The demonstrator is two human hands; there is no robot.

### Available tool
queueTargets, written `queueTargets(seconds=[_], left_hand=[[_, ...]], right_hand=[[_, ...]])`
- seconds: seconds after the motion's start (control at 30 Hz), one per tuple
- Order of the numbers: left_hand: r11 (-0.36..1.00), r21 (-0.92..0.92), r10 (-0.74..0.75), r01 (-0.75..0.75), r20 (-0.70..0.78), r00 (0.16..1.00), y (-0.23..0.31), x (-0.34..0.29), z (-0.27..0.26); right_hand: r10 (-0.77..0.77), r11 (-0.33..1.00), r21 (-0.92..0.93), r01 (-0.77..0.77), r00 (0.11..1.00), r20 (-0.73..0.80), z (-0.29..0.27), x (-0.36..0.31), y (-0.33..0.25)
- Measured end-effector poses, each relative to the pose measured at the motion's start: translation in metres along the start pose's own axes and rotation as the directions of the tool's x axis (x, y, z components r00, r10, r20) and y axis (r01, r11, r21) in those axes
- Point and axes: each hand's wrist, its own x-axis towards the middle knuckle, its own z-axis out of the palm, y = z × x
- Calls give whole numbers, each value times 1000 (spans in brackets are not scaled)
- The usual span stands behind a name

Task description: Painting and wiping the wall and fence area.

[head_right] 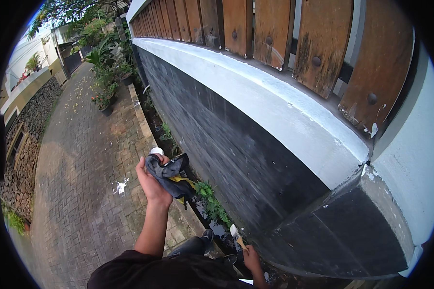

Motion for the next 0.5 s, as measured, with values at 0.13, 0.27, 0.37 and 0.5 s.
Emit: queueTargets(seconds=[0.13, 0.27, 0.37, 0.5], left_hand=[[997, 41, 63, -60, -55, 997, 0, 28, -26], [1000, 25, -9, 12, -112, 994, -24, 80, -76], [994, -32, -107, 103, -255, 961, -46, 126, -116], [929, 85, -315, 359, -322, 893, -89, 199, -174]], right_hand=[[-15, 999, -32, 15, 1000, -18, -9, 18, -51], [17, 1000, -23, -20, 991, -133, -23, 23, -96], [3, 996, 88, 12, 985, -171, -27, 33, -150], [25, 975, 221, 34, 966, -258, -3, 61, -195]])
